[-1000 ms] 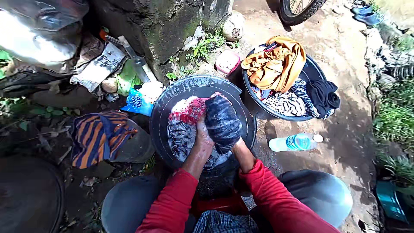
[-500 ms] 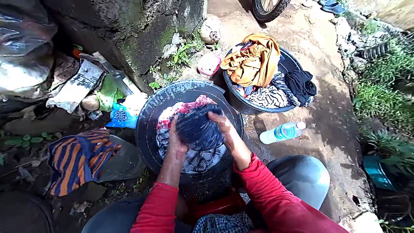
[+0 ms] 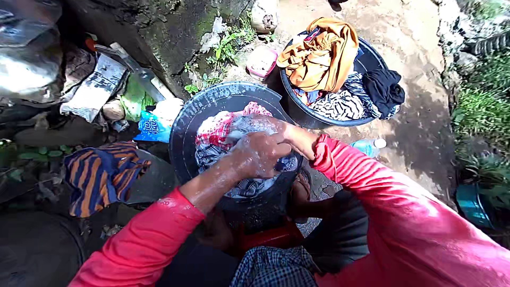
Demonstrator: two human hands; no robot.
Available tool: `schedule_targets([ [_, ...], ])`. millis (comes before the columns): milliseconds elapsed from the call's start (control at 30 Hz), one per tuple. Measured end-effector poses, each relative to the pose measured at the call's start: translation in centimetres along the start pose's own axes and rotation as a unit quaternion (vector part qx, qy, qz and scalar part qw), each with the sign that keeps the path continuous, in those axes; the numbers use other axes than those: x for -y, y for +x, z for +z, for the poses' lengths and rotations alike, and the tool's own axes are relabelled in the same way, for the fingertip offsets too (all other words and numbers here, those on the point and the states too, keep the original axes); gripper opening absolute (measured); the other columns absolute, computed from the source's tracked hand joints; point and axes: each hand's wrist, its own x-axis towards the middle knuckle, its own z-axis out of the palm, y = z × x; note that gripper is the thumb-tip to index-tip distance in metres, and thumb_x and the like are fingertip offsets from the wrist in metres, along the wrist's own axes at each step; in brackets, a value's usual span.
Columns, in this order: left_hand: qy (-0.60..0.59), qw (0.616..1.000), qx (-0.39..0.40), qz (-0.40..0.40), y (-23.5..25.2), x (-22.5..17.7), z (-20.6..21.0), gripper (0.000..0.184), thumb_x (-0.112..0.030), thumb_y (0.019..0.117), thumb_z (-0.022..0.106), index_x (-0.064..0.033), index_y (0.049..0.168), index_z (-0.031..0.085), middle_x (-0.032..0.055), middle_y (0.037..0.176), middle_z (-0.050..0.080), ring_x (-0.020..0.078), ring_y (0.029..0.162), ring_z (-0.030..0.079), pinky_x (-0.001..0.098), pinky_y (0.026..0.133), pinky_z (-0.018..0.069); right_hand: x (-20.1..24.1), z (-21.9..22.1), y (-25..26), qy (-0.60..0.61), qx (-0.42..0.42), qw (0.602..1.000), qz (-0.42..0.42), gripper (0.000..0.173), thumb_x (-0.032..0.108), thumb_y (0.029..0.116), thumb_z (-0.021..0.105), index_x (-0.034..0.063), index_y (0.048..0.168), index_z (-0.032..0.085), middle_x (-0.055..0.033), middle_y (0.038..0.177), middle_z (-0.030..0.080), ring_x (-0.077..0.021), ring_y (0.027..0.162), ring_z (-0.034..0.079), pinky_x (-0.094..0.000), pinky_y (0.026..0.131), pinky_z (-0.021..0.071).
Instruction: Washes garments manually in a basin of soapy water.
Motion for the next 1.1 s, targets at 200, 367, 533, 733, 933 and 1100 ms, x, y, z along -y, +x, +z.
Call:
schedule_targets([
  [200,0.002,0.895,0.421,-0.148,0.7,-3.1,3.3,0.026,-0.009,0.0978,0.059,0.0,0.121,0.065,0.0259,0.115,0.066,0.0471,0.109,0.063,0.0649,0.087,0.0494,0.7,4.7,4.8,-0.247,0.207,0.94,0.111,0.038,0.018,0.0984,0.067,-0.008,0.125,0.062,-0.0289,0.125,0.063,-0.0429,0.12,0.06,-0.0629,0.101,0.0453],
  [367,-0.177,0.837,0.305,-0.419,-7.4,-4.0,14.0,0.039,-0.026,0.1019,0.059,0.0061,0.124,0.065,0.0284,0.125,0.065,0.0431,0.122,0.06,0.0604,0.104,0.0452,-6.7,14.2,4.9,-0.286,0.182,0.922,0.187,0.036,0.019,0.0964,0.064,-0.0071,0.122,0.064,-0.0295,0.13,0.061,-0.0481,0.124,0.057,-0.0705,0.094,0.0454],
  [533,-0.165,0.907,0.201,-0.331,-4.6,0.4,10.9,0.041,-0.024,0.0836,0.077,0.0062,0.111,0.069,0.0253,0.119,0.067,0.039,0.118,0.062,0.0567,0.103,0.0467,-12.2,7.0,3.7,-0.052,0.033,0.958,0.28,0.04,0.029,0.102,0.057,-0.0052,0.123,0.065,-0.0276,0.126,0.064,-0.0411,0.12,0.061,-0.0626,0.099,0.0458],
  [733,-0.497,0.668,-0.169,-0.527,-4.1,5.8,10.6,0.053,-0.025,0.1024,0.061,-0.0133,0.151,0.042,0.0147,0.126,0.063,0.025,0.105,0.065,0.0451,0.086,0.0545,-9.9,-9.2,-6.0,0.386,-0.371,0.815,0.22,0.035,0.047,0.1066,0.048,0.0198,0.126,0.058,0.0029,0.102,0.065,-0.0076,0.09,0.065,-0.0297,0.079,0.0571],
  [933,-0.235,0.786,0.206,-0.533,-8.2,6.2,18.1,0.052,-0.036,0.0983,0.066,-0.0116,0.144,0.058,0.0224,0.152,0.047,0.0414,0.141,0.044,0.0622,0.113,0.0361,-11.7,-22.8,-11.2,0.403,-0.63,0.662,0.045,0.03,0.033,0.109,0.043,0.0134,0.13,0.051,-0.005,0.113,0.065,-0.016,0.102,0.066,-0.0392,0.086,0.0582],
  [1100,-0.173,0.739,0.355,-0.546,-10.5,4.8,24.1,0.066,-0.056,0.0999,0.054,-0.0384,0.16,0.032,0.0149,0.171,0.011,0.0535,0.151,0.017,0.0858,0.105,0.0189,-17.2,-23.1,-15.3,-0.125,-0.512,0.765,0.369,0.085,0.052,0.1047,0.047,0.0021,0.164,0.012,-0.031,0.167,0.012,-0.0477,0.153,0.021,-0.06,0.121,0.023],
])
